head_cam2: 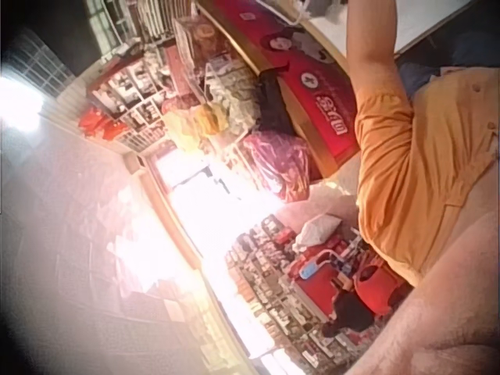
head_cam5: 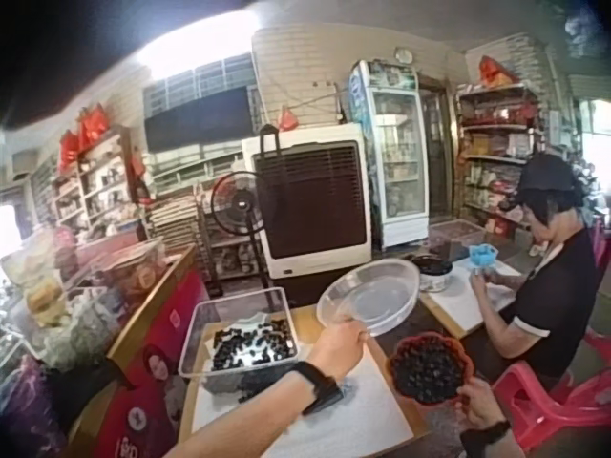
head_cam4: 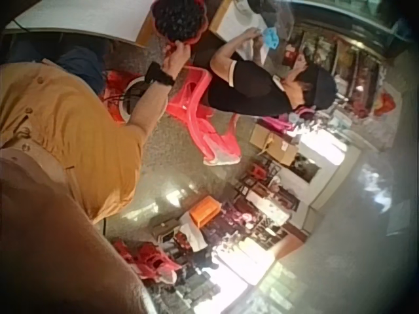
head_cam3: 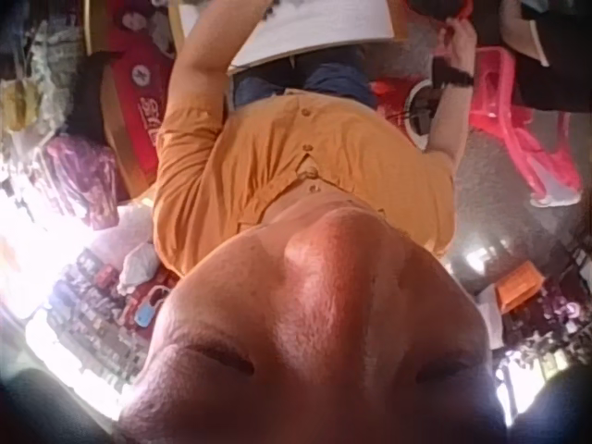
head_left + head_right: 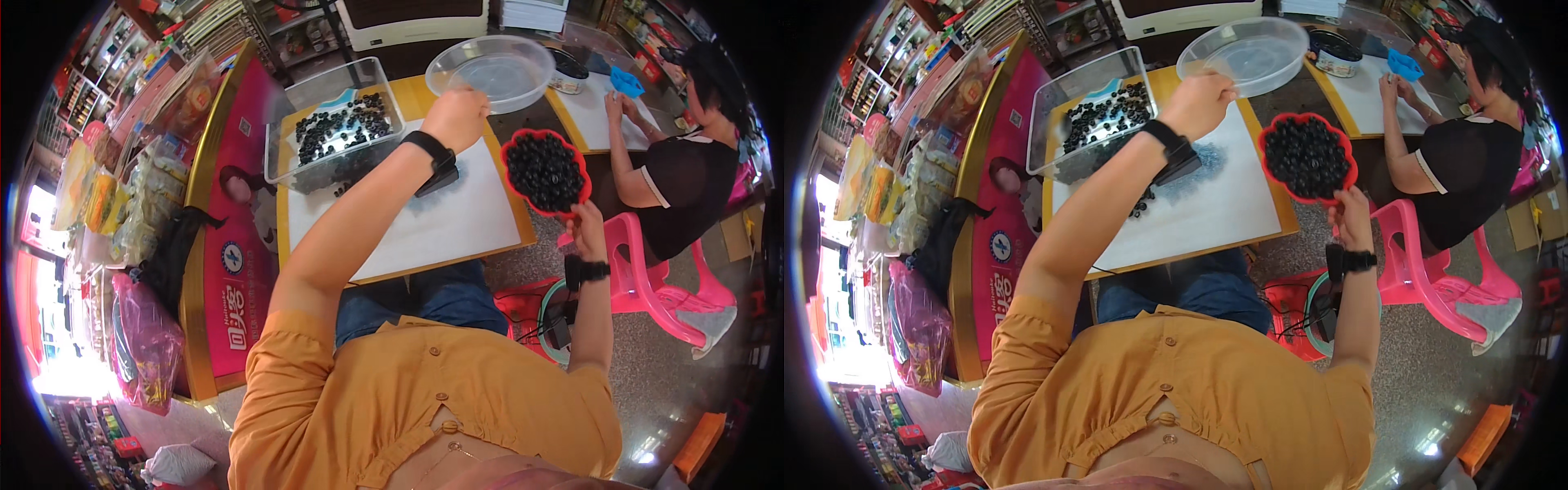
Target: The person assembles small plastic components by fitting pieces together by hand and sorts parts between containers.
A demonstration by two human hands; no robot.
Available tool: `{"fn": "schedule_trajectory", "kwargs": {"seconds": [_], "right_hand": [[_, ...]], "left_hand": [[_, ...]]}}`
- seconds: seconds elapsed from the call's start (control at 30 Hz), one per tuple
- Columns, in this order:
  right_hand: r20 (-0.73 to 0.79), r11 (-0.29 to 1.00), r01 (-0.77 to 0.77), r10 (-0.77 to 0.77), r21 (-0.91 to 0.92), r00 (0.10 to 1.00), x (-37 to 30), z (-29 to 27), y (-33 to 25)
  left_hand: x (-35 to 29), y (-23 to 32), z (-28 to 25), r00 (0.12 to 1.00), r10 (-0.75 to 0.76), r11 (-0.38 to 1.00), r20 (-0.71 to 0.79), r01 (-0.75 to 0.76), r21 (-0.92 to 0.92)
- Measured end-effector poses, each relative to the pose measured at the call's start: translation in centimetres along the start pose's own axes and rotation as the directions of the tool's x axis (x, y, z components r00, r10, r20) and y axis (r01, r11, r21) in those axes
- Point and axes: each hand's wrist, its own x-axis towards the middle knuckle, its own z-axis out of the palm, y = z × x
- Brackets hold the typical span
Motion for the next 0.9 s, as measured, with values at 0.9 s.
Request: {"fn": "schedule_trajectory", "kwargs": {"seconds": [0.9], "right_hand": [[0.076,0.991,-0.132,0.132,0.003,0.988,-8.6,3.1,-3.5]], "left_hand": [[-9.6,-0.4,-0.8,0.956,-0.234,0.953,0.175,0.261,-0.154]]}}
